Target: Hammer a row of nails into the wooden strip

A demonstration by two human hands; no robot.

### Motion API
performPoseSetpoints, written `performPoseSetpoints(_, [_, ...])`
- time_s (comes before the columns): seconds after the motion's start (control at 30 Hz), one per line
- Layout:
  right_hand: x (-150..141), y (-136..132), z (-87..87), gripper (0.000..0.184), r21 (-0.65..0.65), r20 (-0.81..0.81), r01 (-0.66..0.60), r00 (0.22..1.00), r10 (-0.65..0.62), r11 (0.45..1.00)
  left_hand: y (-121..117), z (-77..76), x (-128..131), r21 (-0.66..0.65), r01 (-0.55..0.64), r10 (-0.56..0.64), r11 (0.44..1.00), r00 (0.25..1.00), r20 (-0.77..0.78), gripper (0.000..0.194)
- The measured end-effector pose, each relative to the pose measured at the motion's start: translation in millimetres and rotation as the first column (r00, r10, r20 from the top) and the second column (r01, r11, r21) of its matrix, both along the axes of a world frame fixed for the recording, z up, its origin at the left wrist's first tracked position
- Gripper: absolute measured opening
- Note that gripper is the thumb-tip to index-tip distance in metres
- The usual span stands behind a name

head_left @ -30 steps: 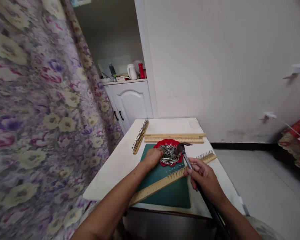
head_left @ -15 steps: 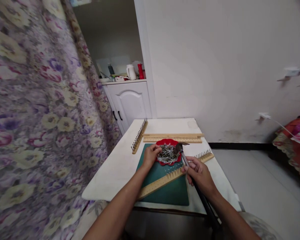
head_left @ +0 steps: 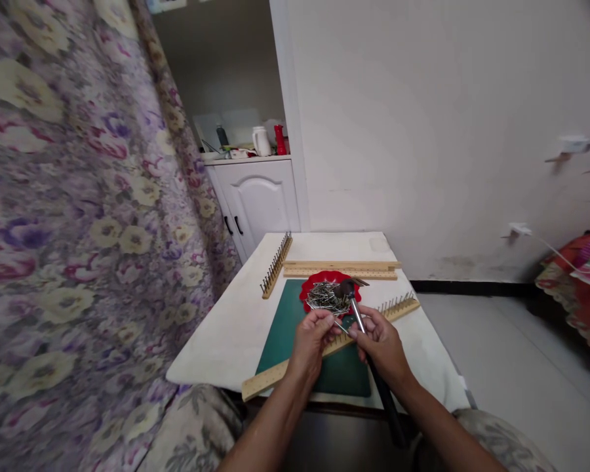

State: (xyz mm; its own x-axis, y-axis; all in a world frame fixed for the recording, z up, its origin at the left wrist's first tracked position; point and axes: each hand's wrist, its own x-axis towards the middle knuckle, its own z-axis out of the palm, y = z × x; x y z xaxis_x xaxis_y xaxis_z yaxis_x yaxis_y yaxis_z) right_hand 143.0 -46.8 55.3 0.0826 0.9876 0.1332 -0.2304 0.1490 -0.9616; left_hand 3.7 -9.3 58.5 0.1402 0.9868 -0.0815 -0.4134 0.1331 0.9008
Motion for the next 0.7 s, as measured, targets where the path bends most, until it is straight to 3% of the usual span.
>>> performPoseSetpoints(0.23, [-3.4,-5.5,1.6,0.044,-0.011,-0.021,-0.042,0.999,0.042,0.999,-14.4,-7.2,-0.9,0.013,-0.035,0.035,0.999,0.999,0.033,0.029])
performPoseSetpoints(0.37, [-1.9,-7.7,4.9,0.045,-0.007,-0.015,-0.038,0.999,0.038,0.999,-19.5,-8.8,-11.4,0.114,0.030,-0.011,0.993,0.986,-0.164,0.022])
performPoseSetpoints(0.43, [-0.6,-7.9,5.3,0.045,-0.001,0.009,-0.036,0.999,0.036,0.999,-23.7,-7.7,-18.4,0.223,0.093,-0.001,0.970,0.925,-0.381,0.016])
performPoseSetpoints(0.53, [-0.2,-8.2,2.9,0.043,0.010,0.073,-0.037,0.997,0.036,0.999,-32.8,-4.1,-25.0,0.406,0.195,0.136,0.893,0.742,-0.656,0.013])
performPoseSetpoints(0.6, [-1.7,-9.3,-0.1,0.041,0.018,0.127,-0.035,0.991,0.033,0.999,-39.3,-1.6,-25.6,0.484,0.258,0.232,0.836,0.633,-0.739,0.014])
performPoseSetpoints(0.7, [-6.2,-12.7,-3.7,0.039,0.030,0.199,-0.023,0.980,0.016,0.999,-46.4,1.3,-23.6,0.528,0.326,0.308,0.784,0.535,-0.787,0.016])
